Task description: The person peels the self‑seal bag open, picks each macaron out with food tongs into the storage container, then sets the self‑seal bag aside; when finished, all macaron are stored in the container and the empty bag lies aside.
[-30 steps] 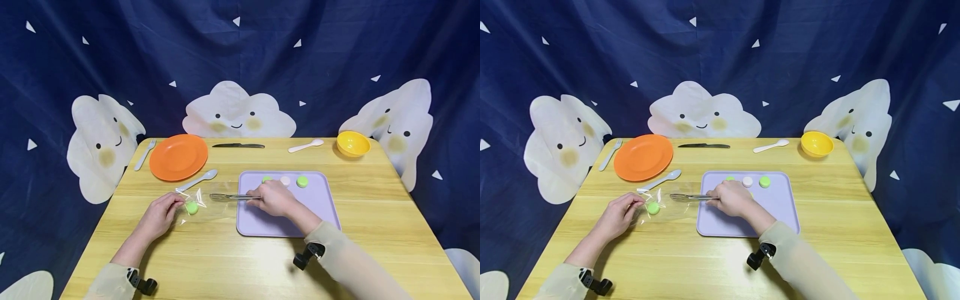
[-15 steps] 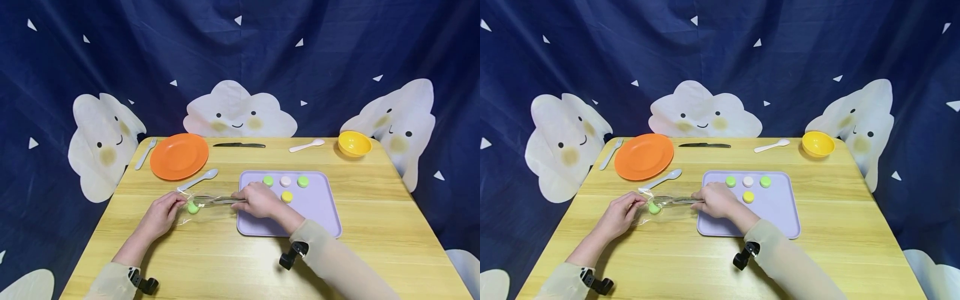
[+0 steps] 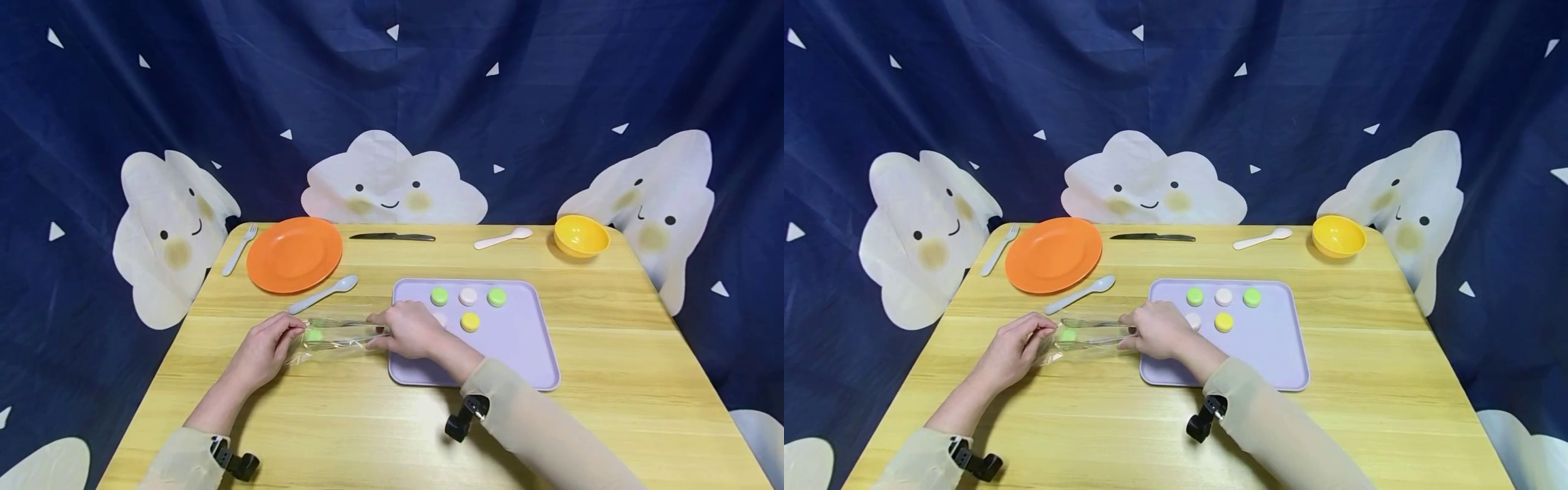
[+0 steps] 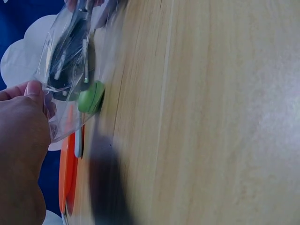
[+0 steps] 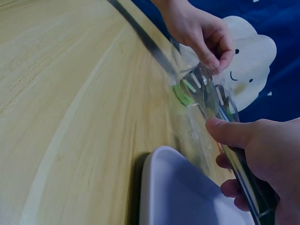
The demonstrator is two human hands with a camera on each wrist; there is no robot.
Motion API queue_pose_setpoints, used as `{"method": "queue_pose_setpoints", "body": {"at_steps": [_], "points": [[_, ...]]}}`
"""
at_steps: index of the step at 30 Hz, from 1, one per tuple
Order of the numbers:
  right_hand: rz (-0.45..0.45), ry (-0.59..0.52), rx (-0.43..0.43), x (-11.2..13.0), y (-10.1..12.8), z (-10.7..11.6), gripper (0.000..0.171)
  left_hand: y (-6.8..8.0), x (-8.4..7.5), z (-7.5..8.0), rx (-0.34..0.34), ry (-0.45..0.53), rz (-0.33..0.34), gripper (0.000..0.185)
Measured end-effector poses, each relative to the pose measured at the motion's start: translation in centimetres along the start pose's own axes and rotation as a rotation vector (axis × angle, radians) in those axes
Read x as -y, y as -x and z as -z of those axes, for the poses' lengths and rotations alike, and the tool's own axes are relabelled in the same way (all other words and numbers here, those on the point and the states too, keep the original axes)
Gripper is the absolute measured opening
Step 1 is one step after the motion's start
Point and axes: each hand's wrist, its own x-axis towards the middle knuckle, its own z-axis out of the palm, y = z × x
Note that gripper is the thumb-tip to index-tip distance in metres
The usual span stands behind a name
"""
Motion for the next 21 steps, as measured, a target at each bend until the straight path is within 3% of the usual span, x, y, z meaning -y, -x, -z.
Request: {"method": "queue_pose_setpoints", "body": {"at_steps": [5, 9, 12, 21], "points": [[-0.011, 0.039, 0.030, 0.3, -0.4, -0.6, 0.040, -0.1, 0.0, -0.1, -0.004, 0.010, 0.000, 0.028], [-0.002, 0.041, 0.034, 0.6, -0.6, -0.8, 0.027, -0.2, -0.1, -0.2, -0.009, 0.019, -0.013, 0.025], [0.003, 0.033, 0.028, 0.7, -0.6, -0.8, 0.027, -0.2, -0.1, -0.2, -0.014, 0.024, -0.019, 0.024], [0.037, 0.046, 0.010, 0.2, 0.3, 0.3, 0.025, 0.1, 0.3, 0.1, -0.022, 0.029, -0.024, 0.029]]}}
